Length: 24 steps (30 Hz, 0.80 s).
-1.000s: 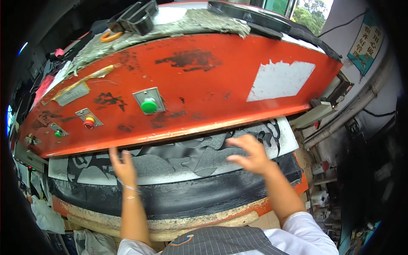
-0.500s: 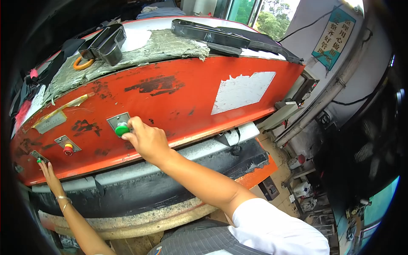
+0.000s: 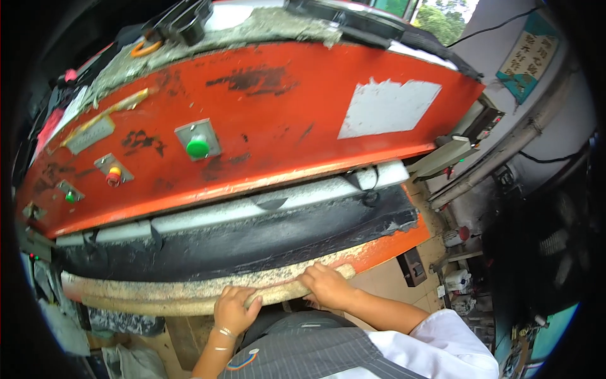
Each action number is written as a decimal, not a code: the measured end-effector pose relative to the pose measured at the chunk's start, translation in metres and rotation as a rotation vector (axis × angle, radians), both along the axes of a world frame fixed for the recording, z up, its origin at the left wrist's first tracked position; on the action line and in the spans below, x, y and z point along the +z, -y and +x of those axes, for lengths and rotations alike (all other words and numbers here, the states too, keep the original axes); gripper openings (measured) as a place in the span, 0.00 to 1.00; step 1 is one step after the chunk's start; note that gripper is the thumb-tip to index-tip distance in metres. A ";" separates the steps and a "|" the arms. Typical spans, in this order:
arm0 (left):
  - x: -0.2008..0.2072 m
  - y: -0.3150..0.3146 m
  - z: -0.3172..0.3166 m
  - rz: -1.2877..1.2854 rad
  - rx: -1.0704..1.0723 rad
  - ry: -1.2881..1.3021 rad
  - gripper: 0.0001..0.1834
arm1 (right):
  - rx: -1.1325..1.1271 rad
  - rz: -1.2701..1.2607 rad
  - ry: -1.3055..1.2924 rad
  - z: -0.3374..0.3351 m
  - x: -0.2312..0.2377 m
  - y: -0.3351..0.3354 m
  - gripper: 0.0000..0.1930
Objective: The recorder uses a hydraulic press and metal dies to cut shoe components from a sheet of leather.
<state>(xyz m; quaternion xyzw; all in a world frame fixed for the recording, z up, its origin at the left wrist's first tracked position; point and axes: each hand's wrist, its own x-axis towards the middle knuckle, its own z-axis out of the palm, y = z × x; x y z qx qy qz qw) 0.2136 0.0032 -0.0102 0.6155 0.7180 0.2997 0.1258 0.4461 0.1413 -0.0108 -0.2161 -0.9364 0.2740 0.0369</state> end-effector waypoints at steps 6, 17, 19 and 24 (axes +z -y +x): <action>-0.015 -0.018 0.002 -0.072 0.005 -0.007 0.09 | 0.029 -0.015 -0.009 0.015 -0.008 -0.020 0.25; 0.011 -0.116 -0.004 0.215 -0.319 -0.365 0.18 | -0.132 0.656 0.173 0.091 0.034 -0.213 0.21; 0.002 -0.124 -0.003 0.159 -0.258 -0.366 0.14 | -0.082 0.534 0.220 0.098 0.034 -0.212 0.21; -0.014 -0.126 0.017 0.171 -0.223 -0.234 0.07 | -0.219 0.317 -0.072 0.145 0.028 -0.208 0.22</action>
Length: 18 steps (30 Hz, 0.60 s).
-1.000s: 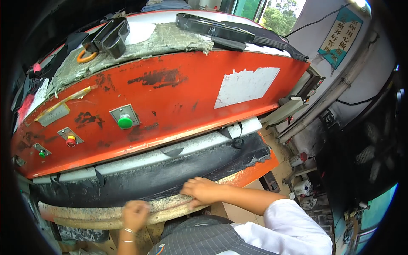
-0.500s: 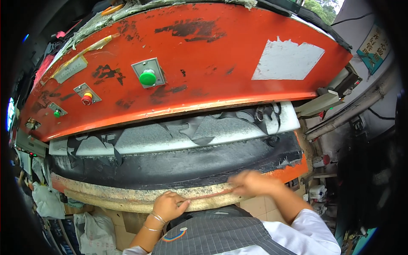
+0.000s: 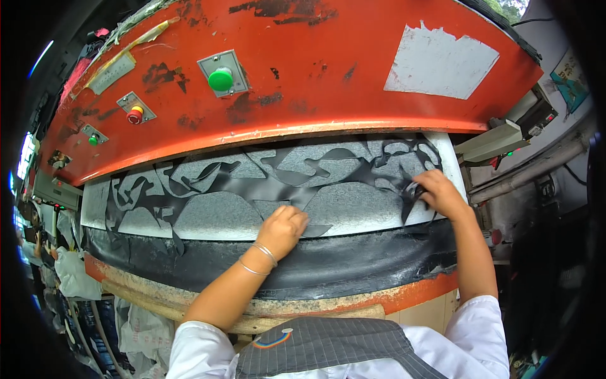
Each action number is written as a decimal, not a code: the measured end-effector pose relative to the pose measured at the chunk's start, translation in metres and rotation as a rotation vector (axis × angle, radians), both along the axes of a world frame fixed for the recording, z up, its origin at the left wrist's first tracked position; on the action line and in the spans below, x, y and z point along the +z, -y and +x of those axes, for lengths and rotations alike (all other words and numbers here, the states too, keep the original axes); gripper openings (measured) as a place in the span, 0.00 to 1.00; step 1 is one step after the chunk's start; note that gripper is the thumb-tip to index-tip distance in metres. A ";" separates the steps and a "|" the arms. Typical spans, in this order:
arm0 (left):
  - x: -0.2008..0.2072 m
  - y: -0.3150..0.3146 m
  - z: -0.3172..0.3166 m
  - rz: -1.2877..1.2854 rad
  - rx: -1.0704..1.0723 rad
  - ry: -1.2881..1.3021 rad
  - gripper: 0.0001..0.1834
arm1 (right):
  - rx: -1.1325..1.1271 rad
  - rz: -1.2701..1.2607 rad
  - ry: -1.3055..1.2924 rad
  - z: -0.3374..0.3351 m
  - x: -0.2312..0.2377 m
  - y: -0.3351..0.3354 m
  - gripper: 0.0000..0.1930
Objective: The recorder uses a hydraulic press and metal dies to cut shoe components from a sheet of leather.
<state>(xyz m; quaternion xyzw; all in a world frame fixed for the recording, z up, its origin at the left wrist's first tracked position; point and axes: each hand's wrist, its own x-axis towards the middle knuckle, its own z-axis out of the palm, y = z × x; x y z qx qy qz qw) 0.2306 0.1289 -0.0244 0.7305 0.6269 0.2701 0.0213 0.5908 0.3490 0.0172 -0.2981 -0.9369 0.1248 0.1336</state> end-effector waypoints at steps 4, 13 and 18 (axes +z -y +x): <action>0.010 -0.007 0.008 0.092 0.003 0.149 0.06 | -0.529 -0.268 -0.309 0.061 -0.009 0.003 0.22; -0.010 -0.017 -0.068 0.081 0.235 0.308 0.16 | -0.105 -0.262 -0.359 -0.209 -0.010 0.109 0.23; -0.016 -0.014 -0.060 0.026 0.248 0.267 0.17 | -0.054 -0.170 -0.209 -0.242 -0.039 0.111 0.27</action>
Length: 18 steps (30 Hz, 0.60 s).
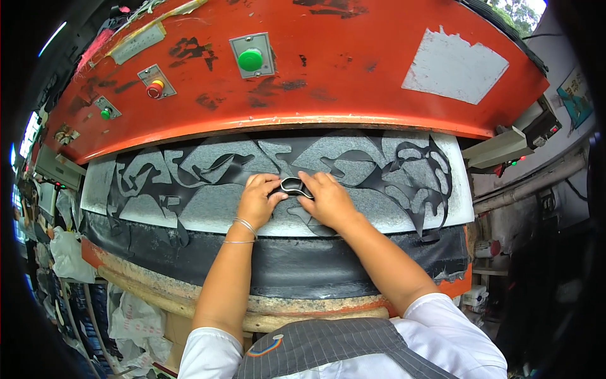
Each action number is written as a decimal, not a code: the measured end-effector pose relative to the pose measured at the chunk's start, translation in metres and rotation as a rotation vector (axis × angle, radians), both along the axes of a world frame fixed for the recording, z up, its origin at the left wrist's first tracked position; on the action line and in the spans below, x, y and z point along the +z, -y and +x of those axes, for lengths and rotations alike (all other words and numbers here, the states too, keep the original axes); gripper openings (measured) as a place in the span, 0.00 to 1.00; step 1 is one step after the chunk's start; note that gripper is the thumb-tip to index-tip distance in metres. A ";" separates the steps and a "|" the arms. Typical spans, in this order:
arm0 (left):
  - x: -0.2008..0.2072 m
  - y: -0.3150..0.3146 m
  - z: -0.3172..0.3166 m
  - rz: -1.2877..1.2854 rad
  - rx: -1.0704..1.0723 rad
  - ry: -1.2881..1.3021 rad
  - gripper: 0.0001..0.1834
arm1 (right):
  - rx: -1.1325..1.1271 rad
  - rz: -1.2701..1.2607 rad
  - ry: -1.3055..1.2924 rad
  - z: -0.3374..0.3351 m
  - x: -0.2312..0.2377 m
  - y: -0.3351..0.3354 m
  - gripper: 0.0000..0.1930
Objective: The recorder uses a hydraulic press and metal dies to cut shoe components from a sheet of leather.
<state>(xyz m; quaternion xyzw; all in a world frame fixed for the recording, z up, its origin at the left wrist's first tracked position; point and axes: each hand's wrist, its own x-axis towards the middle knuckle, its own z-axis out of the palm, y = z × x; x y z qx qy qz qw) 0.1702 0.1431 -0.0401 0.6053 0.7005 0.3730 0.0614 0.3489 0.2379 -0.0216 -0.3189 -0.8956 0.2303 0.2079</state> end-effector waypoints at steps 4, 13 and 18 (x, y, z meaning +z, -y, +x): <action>0.006 -0.007 0.004 0.019 -0.023 0.026 0.16 | 0.223 -0.091 -0.146 0.035 0.001 -0.027 0.34; 0.004 -0.016 0.016 0.067 -0.055 0.052 0.15 | 0.160 -0.157 -0.142 0.052 0.008 -0.031 0.30; 0.014 0.004 -0.019 0.274 0.000 0.184 0.25 | 0.008 0.168 -0.094 0.055 0.028 -0.017 0.39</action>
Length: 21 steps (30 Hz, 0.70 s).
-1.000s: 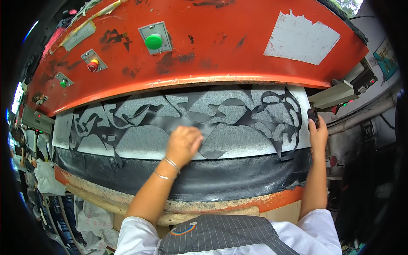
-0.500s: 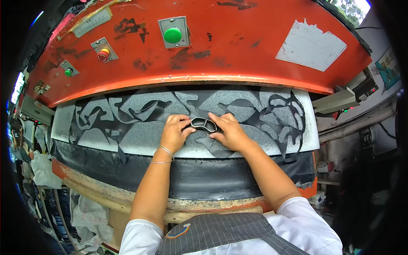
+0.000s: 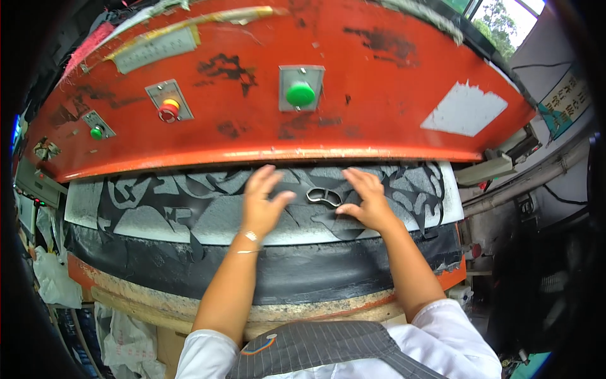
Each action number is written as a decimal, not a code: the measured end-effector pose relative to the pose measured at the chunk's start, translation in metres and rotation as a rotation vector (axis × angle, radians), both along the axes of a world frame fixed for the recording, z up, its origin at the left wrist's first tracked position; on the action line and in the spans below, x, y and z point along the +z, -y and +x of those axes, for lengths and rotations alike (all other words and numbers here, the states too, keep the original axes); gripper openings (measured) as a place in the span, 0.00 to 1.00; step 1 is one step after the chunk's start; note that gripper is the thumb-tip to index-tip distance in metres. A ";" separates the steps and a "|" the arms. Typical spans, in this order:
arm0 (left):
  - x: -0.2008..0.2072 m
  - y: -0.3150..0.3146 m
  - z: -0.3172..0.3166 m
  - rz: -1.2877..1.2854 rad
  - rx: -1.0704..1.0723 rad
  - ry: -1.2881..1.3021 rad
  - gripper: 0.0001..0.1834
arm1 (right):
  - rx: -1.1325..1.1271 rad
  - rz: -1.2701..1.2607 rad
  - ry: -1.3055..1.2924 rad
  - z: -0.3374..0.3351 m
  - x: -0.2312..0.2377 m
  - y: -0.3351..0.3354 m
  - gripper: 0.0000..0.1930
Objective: The recorder uses a hydraulic press and metal dies to cut shoe components from a sheet of leather.
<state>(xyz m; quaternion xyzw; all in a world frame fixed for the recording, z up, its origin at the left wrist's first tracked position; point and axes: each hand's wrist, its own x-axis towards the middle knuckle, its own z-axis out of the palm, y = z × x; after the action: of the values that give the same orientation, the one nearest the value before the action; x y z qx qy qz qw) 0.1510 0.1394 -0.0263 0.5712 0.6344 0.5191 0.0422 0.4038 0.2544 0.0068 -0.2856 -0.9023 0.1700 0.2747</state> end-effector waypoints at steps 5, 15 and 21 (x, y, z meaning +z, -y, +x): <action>0.058 0.052 -0.137 0.410 0.643 0.282 0.26 | -0.060 -0.013 -0.259 -0.034 0.056 0.037 0.33; 0.121 0.071 -0.252 0.453 0.721 0.114 0.42 | -0.238 -0.083 -0.568 -0.102 0.128 0.033 0.15; 0.037 0.184 -0.085 -0.268 0.121 0.002 0.13 | 0.164 -0.325 0.304 -0.032 0.043 0.136 0.27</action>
<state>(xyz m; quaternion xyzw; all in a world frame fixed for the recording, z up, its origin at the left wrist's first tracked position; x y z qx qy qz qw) 0.0662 -0.0446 0.0103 0.5208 0.7311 0.4320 0.0874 0.3720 0.1187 0.0500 -0.2742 -0.9142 0.2898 0.0716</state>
